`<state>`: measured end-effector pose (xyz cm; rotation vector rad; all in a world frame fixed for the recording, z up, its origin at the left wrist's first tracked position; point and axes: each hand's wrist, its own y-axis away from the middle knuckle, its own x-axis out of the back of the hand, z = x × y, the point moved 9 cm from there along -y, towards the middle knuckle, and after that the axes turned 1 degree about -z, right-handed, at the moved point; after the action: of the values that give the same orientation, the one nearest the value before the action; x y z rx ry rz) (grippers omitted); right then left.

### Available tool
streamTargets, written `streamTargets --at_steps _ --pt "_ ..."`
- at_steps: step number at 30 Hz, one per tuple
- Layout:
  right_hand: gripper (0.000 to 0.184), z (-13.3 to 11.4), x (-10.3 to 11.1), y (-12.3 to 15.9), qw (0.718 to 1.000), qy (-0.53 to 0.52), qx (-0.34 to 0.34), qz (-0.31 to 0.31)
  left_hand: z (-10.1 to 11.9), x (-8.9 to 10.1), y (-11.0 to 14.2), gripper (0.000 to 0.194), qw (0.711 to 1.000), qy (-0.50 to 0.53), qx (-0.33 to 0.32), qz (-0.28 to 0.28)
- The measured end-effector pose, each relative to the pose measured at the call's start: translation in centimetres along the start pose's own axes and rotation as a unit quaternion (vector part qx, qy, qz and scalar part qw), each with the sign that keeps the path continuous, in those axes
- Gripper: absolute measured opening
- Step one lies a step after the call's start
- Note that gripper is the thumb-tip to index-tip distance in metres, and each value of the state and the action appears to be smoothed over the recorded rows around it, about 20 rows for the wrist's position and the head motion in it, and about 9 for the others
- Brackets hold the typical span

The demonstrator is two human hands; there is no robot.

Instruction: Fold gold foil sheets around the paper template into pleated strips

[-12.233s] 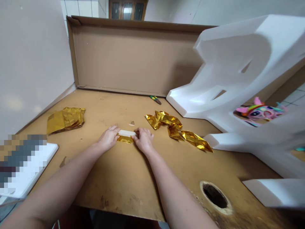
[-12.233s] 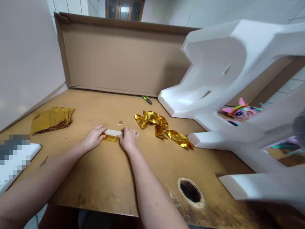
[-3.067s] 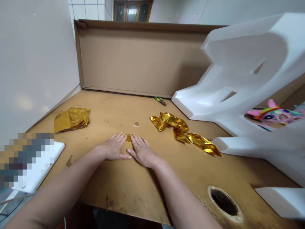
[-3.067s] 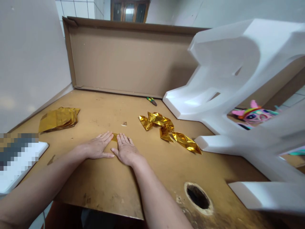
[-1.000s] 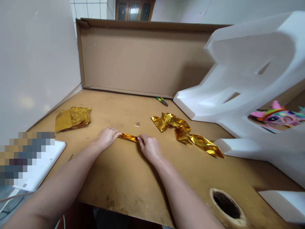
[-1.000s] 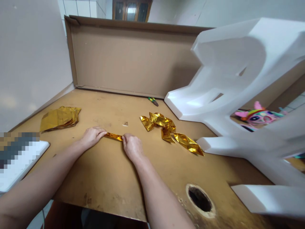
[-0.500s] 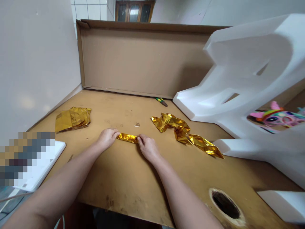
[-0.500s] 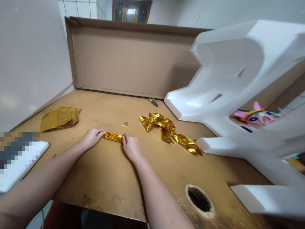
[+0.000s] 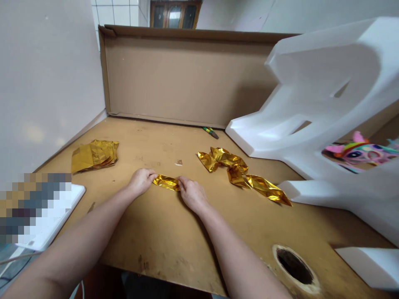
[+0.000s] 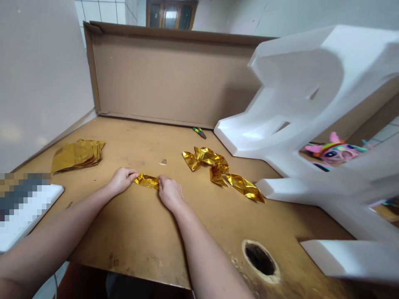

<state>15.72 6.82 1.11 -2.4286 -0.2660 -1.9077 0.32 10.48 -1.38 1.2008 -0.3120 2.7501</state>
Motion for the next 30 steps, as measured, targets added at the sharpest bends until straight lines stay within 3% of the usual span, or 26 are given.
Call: streamTargets --at_steps 9,24,30 --pt "0.031 0.0 0.1 0.0 0.999 0.035 -0.006 -0.009 0.0 -0.3 0.1 0.02 1.0 0.018 0.003 -0.014" --pt "0.033 -0.5 -0.4 -0.2 1.0 0.018 0.005 -0.008 -0.1 -0.9 0.0 0.02 1.0 0.023 0.015 -0.011" --pt "0.031 -0.1 -0.4 -0.4 1.0 -0.002 -0.005 -0.006 -0.4 -1.1 -0.2 0.019 0.997 0.068 0.017 -0.009"
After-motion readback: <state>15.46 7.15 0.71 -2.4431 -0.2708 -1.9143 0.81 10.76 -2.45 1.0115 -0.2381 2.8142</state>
